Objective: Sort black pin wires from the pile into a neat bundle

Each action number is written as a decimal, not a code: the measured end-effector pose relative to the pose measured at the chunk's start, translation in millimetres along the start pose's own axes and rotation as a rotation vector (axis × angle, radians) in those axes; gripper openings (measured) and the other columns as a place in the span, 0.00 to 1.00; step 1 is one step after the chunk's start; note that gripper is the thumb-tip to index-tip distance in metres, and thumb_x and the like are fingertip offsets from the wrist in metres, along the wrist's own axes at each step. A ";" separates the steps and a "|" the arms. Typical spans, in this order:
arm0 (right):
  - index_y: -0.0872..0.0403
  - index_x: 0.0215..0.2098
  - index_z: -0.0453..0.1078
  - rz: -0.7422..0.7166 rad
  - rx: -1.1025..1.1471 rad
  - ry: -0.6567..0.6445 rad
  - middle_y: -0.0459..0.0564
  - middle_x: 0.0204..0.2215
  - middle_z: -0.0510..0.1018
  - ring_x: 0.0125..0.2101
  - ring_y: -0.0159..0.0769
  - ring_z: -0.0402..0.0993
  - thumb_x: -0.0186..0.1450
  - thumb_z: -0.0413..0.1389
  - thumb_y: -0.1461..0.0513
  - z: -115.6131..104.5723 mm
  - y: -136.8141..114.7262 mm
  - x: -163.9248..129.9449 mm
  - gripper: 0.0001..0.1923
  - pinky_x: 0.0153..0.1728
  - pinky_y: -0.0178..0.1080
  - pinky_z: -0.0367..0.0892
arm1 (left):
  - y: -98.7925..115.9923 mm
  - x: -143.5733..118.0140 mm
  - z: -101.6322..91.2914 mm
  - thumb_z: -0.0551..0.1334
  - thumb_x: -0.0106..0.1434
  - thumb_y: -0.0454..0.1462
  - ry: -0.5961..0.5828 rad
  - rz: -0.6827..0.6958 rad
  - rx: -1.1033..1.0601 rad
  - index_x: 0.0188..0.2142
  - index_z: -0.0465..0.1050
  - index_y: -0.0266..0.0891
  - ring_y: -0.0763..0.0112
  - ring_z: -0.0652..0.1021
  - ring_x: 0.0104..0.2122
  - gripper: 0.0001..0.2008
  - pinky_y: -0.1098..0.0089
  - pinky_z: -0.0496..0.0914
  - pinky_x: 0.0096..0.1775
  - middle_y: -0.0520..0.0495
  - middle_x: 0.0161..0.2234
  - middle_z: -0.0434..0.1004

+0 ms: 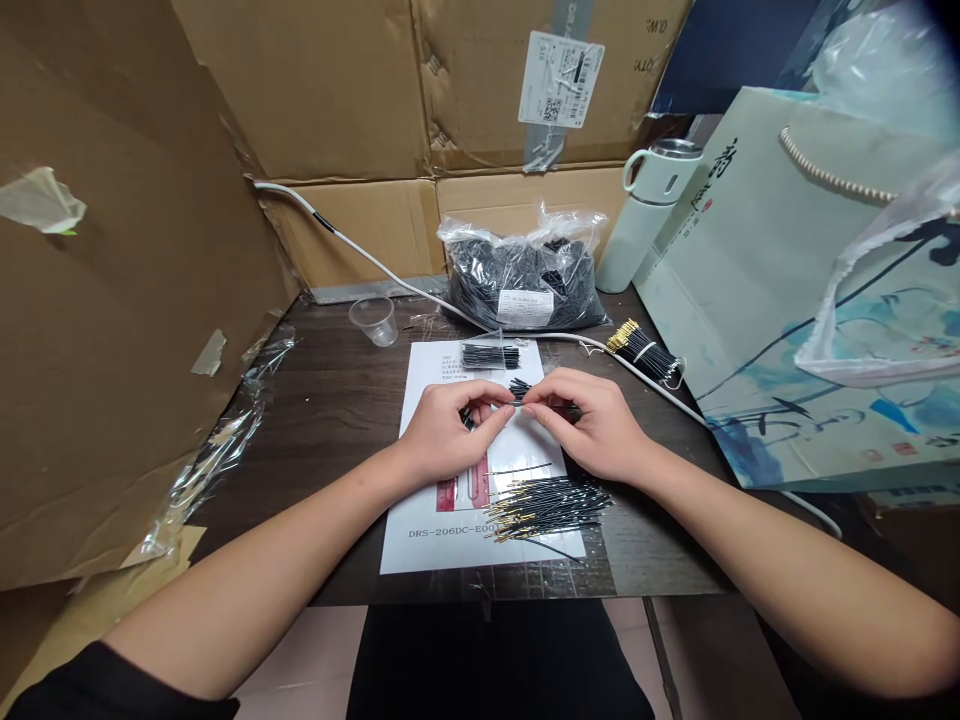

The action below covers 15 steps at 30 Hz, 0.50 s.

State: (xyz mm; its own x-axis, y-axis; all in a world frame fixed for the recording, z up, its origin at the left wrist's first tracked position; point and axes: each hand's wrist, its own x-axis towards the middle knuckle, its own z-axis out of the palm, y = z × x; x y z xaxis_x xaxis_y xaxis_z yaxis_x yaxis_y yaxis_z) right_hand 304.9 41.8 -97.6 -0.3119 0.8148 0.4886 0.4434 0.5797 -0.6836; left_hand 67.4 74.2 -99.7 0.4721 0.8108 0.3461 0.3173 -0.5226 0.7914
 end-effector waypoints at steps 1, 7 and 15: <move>0.51 0.42 0.80 -0.001 0.001 0.003 0.48 0.37 0.84 0.36 0.37 0.78 0.76 0.62 0.65 -0.1 -0.4 0.1 0.05 0.38 0.42 0.71 | 0.4 0.1 -0.1 0.69 0.70 0.37 -0.002 0.001 -0.002 0.43 0.86 0.39 0.69 0.82 0.31 0.06 0.68 0.76 0.37 0.46 0.35 0.87; 0.50 0.42 0.80 0.020 -0.001 -0.007 0.48 0.37 0.84 0.36 0.38 0.79 0.76 0.62 0.64 -0.1 -1.9 -0.2 0.05 0.39 0.43 0.72 | 3.5 0.5 -0.6 0.69 0.71 0.36 -0.008 -0.002 0.001 0.43 0.86 0.39 0.67 0.84 0.34 0.05 0.67 0.76 0.37 0.46 0.36 0.88; 0.50 0.42 0.80 0.034 -0.002 -0.019 0.49 0.37 0.84 0.36 0.39 0.78 0.77 0.61 0.61 0.4 -3.0 -0.5 0.06 0.38 0.43 0.71 | 3.4 0.1 0.3 0.69 0.71 0.37 -0.018 0.001 -0.006 0.42 0.85 0.39 0.70 0.79 0.30 0.05 0.67 0.75 0.37 0.48 0.33 0.86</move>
State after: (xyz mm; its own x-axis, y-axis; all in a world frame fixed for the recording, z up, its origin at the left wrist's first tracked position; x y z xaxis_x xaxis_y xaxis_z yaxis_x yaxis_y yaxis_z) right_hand 303.5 39.7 -96.0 -0.3125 0.8339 0.4549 0.4556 0.5518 -0.6986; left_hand 68.8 72.4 -97.1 0.4875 0.8053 0.3374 0.3119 -0.5216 0.7942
